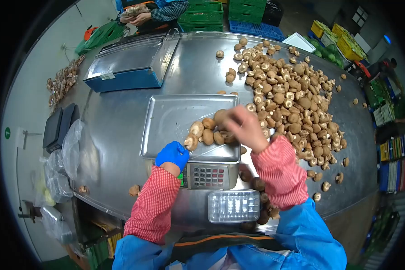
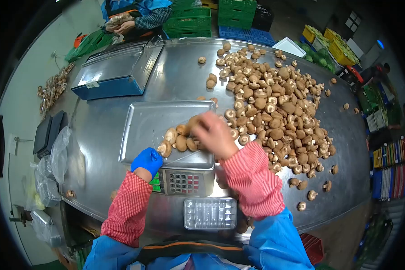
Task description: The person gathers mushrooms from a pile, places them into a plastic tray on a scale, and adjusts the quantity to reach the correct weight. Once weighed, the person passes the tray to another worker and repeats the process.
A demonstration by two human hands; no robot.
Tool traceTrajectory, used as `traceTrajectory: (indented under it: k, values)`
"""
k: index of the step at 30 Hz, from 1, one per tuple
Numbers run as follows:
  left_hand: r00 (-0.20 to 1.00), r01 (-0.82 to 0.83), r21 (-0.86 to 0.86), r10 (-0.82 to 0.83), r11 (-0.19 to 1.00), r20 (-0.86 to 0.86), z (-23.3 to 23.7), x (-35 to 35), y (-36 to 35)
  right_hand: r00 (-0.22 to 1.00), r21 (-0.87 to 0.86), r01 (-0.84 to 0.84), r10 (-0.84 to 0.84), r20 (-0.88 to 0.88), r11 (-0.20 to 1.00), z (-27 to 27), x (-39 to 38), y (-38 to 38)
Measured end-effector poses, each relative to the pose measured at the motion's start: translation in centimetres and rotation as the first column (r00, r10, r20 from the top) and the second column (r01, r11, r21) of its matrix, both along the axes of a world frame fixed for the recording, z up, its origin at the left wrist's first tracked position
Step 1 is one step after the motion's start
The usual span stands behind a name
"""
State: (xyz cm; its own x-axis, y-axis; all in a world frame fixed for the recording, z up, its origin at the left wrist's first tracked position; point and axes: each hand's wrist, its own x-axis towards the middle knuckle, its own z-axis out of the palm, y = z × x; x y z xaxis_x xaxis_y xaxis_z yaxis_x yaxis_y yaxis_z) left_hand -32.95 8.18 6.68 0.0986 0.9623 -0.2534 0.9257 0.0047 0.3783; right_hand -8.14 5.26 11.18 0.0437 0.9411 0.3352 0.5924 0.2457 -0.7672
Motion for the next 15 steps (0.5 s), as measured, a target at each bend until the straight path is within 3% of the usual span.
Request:
traceTrajectory:
  k: [3,5,7,8,11,13,15]
  values:
    - [1.0,0.0,0.021,0.001,1.0,-0.019,-0.4,0.0,-0.2,0.973,0.111,-0.176,0.156,0.168,0.978,-1.3,-4.6,-2.9]
    - [1.0,0.014,0.022,-0.014,1.0,-0.017,-0.7,0.3,-0.2,0.94,0.172,-0.184,0.122,0.32,0.968,-3.8,-6.5,-3.2]
    - [0.999,0.025,0.035,-0.024,0.999,-0.026,-0.9,0.1,0.0,0.95,0.173,-0.091,0.034,0.311,0.981,-3.3,-7.6,-4.3]
    - [0.999,0.034,-0.003,-0.034,0.999,0.003,-1.2,-0.3,0.2,0.983,0.269,-0.066,0.016,0.184,0.961,-2.5,-7.3,-4.6]
    - [0.999,0.02,0.021,-0.02,1.0,-0.026,-0.5,0.1,0.0,0.929,0.24,0.262,-0.312,0.201,0.935,-4.5,-2.7,-5.0]
    - [0.999,0.019,0.05,-0.018,0.999,-0.035,-1.0,0.2,0.1,0.827,-0.01,0.456,-0.42,0.373,0.89,-6.2,0.8,-4.8]
    - [0.999,0.022,0.052,-0.021,0.998,-0.027,-1.0,0.2,-0.1,0.838,-0.183,0.419,-0.302,0.455,0.889,-8.4,2.0,-5.0]
